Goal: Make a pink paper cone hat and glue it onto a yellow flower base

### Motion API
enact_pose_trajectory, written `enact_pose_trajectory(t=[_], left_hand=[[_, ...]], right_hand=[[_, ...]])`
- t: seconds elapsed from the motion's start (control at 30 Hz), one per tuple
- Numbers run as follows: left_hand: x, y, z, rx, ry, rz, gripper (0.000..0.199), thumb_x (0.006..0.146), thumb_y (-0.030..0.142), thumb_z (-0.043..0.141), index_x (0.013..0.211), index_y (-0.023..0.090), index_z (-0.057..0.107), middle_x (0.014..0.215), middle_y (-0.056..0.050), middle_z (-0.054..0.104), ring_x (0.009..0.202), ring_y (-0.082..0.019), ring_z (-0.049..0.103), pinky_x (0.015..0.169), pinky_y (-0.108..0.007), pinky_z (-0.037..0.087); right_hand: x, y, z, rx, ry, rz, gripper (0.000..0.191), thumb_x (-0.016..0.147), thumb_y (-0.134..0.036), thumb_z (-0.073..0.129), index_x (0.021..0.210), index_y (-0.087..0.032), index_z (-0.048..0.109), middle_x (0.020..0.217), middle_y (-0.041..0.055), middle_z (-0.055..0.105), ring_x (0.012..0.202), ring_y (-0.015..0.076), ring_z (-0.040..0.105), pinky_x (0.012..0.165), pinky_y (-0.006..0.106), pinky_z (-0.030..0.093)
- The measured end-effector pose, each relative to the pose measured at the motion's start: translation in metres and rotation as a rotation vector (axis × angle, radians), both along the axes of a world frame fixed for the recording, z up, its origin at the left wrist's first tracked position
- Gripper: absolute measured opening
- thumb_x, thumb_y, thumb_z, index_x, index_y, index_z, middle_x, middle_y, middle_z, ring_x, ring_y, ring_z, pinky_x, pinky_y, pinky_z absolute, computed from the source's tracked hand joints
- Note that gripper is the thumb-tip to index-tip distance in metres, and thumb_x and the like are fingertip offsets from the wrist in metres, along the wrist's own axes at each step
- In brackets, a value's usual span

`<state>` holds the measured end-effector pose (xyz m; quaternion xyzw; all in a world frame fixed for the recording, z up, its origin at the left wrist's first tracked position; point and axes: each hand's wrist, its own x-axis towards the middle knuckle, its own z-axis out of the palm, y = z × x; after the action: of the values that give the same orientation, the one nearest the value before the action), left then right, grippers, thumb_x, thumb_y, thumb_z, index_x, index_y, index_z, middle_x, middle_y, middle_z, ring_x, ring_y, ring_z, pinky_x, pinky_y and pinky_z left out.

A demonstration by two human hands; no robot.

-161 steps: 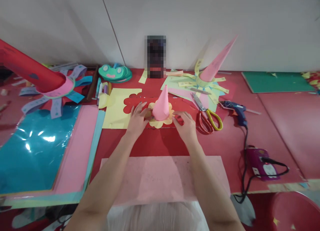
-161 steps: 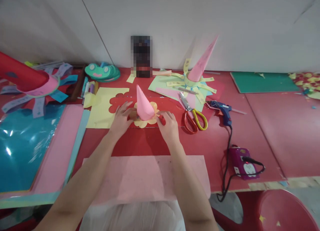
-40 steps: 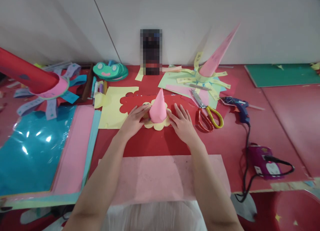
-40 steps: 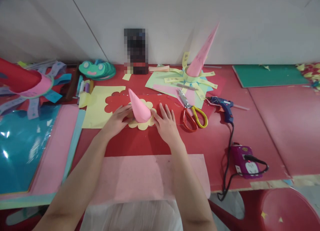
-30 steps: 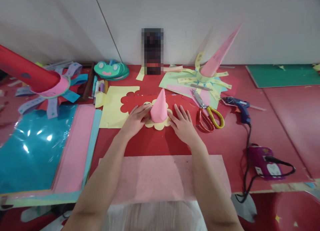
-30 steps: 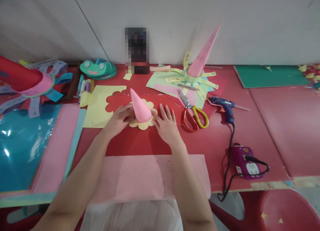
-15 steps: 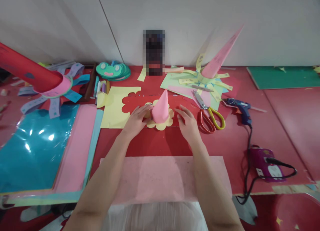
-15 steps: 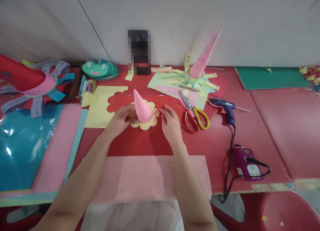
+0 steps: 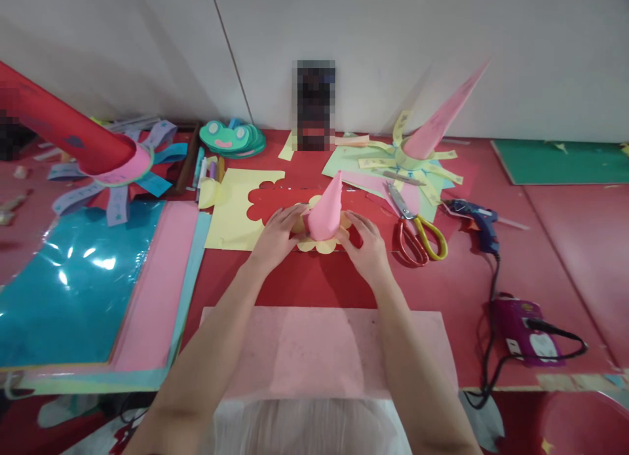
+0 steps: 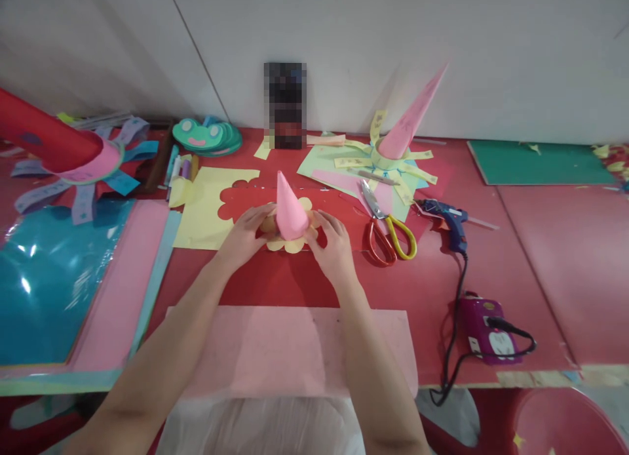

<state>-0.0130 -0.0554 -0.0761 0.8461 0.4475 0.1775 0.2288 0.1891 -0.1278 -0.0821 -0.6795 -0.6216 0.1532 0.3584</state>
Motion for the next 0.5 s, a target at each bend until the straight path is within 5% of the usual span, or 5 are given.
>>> enact_pose_trajectory(t=[0.2, 0.5], left_hand=[[0.002, 0.0, 0.0, 0.018, 0.036, 0.022, 0.047, 0.084, 0.02, 0.053, 0.13, 0.025, 0.047, 0.138, -0.004, 0.053, 0.13, -0.022, 0.046, 0.114, -0.043, 0.03], [0.016, -0.013, 0.002, 0.033, 0.075, 0.154, 0.043, 0.086, 0.019, 0.053, 0.128, 0.021, 0.048, 0.138, -0.007, 0.052, 0.127, -0.024, 0.049, 0.115, -0.045, 0.026]], right_hand=[[-0.01, -0.003, 0.002, 0.129, -0.142, -0.079, 0.034, 0.088, -0.038, 0.052, 0.12, -0.026, 0.055, 0.143, 0.0111, 0.041, 0.132, 0.0287, 0.038, 0.104, 0.052, 0.038], [-0.009, -0.008, 0.004, 0.106, -0.241, -0.154, 0.014, 0.085, -0.025, 0.054, 0.093, -0.022, 0.065, 0.1, 0.0097, 0.06, 0.093, 0.0251, 0.054, 0.086, 0.044, 0.045]])
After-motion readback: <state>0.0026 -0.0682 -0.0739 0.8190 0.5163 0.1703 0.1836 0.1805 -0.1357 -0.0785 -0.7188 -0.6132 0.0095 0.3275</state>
